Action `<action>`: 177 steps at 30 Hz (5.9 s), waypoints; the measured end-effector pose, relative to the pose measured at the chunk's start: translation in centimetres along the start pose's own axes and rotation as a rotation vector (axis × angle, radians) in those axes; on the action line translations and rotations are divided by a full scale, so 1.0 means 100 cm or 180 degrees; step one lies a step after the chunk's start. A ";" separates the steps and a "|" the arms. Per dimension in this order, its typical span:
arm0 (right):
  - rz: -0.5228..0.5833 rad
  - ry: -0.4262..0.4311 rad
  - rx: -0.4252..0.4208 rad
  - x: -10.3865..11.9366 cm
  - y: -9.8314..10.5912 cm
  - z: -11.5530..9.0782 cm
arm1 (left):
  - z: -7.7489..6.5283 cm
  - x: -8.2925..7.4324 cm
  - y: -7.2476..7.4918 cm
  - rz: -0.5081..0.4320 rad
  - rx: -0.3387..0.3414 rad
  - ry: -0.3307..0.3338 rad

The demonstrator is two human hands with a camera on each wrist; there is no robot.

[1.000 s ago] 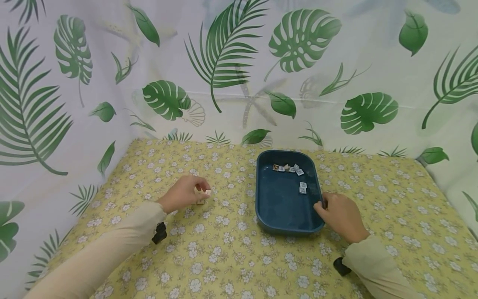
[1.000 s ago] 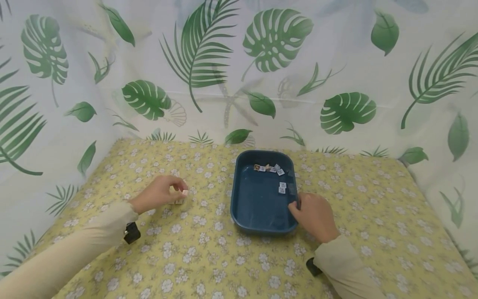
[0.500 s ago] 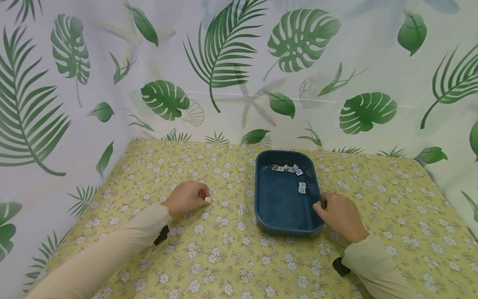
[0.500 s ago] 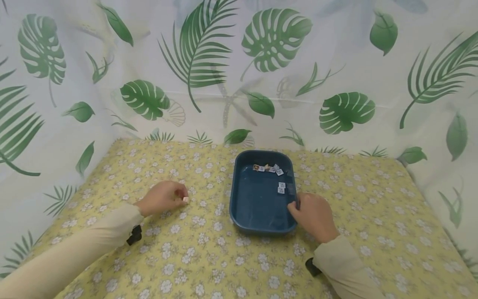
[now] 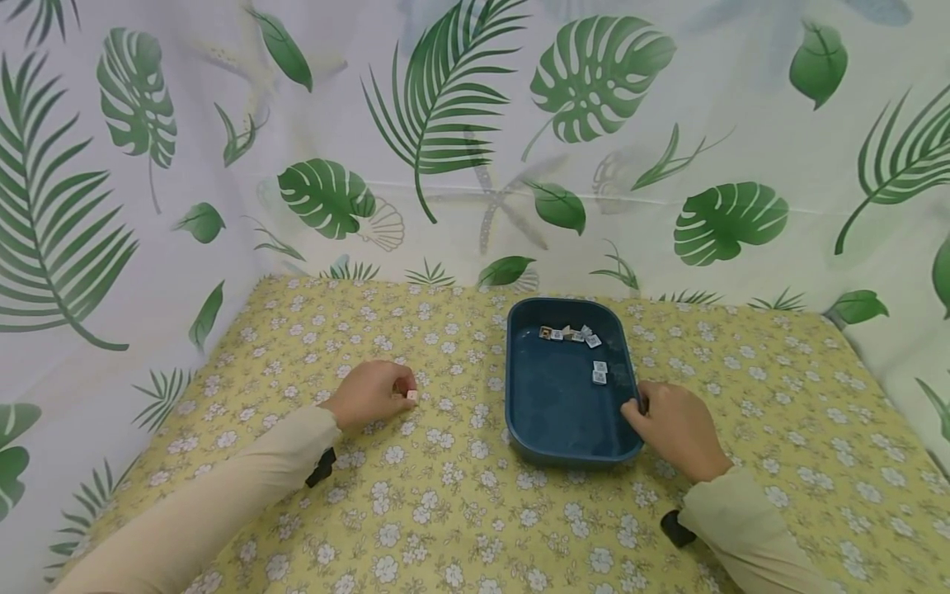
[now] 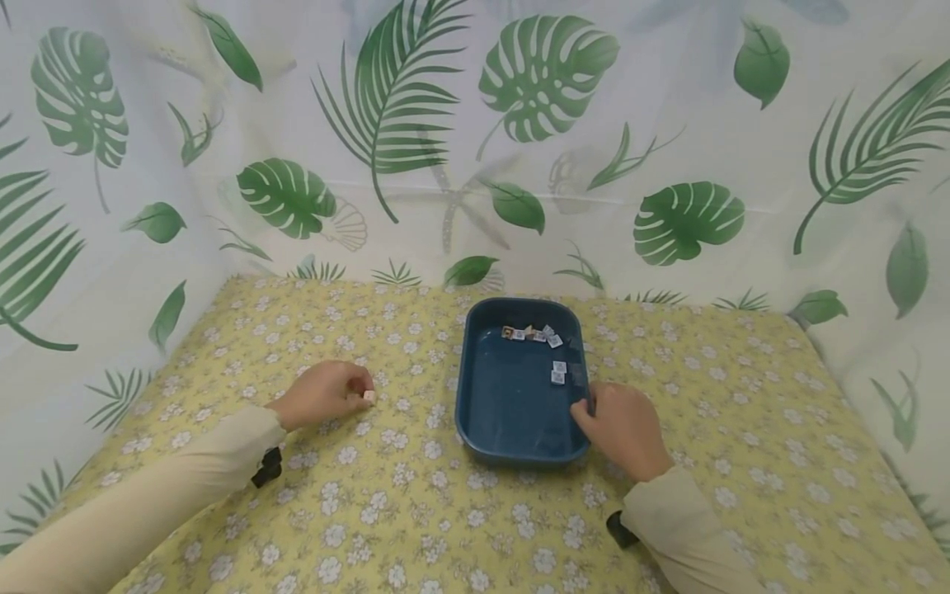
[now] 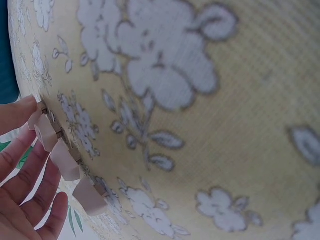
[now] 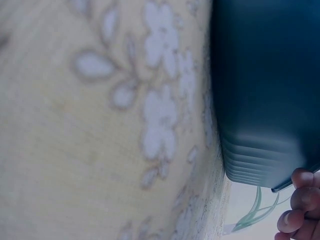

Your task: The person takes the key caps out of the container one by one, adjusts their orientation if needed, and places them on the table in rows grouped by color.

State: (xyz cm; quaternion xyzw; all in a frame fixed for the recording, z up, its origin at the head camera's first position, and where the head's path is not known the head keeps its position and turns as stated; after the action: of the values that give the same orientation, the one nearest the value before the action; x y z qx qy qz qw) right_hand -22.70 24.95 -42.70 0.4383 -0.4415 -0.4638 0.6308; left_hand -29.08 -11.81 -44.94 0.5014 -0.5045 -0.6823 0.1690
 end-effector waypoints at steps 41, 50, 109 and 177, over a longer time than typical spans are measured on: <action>0.0051 -0.0032 0.0015 -0.002 -0.002 0.001 | 0.131 -0.154 0.028 0.0501 0.0316 -0.0357; 0.0060 -0.0065 0.0045 -0.006 -0.006 0.000 | 0.191 -0.180 -0.034 0.0603 0.0452 -0.0270; 0.0032 0.0019 -0.0026 -0.005 -0.002 0.001 | 0.158 -0.221 -0.006 0.0349 0.0252 -0.0671; 0.0028 0.0022 -0.0028 -0.003 -0.001 0.002 | 0.009 -0.130 0.028 -0.1530 0.0007 -0.0610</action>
State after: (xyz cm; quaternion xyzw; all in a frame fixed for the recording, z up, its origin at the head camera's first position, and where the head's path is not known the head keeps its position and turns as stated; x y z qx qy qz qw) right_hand -22.94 25.17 -42.79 0.4351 -0.4393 -0.4615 0.6362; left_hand -24.86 -3.00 -35.82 0.5401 -0.3853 -0.7467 -0.0471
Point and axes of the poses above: each hand's wrist, its own z-axis towards the middle knuckle, its own y-axis out of the back of the hand, x = y × z, the point moved 5 cm from there along z, towards the middle knuckle, and after that the axes turned 8 degrees about -z, right-handed, at the moved point
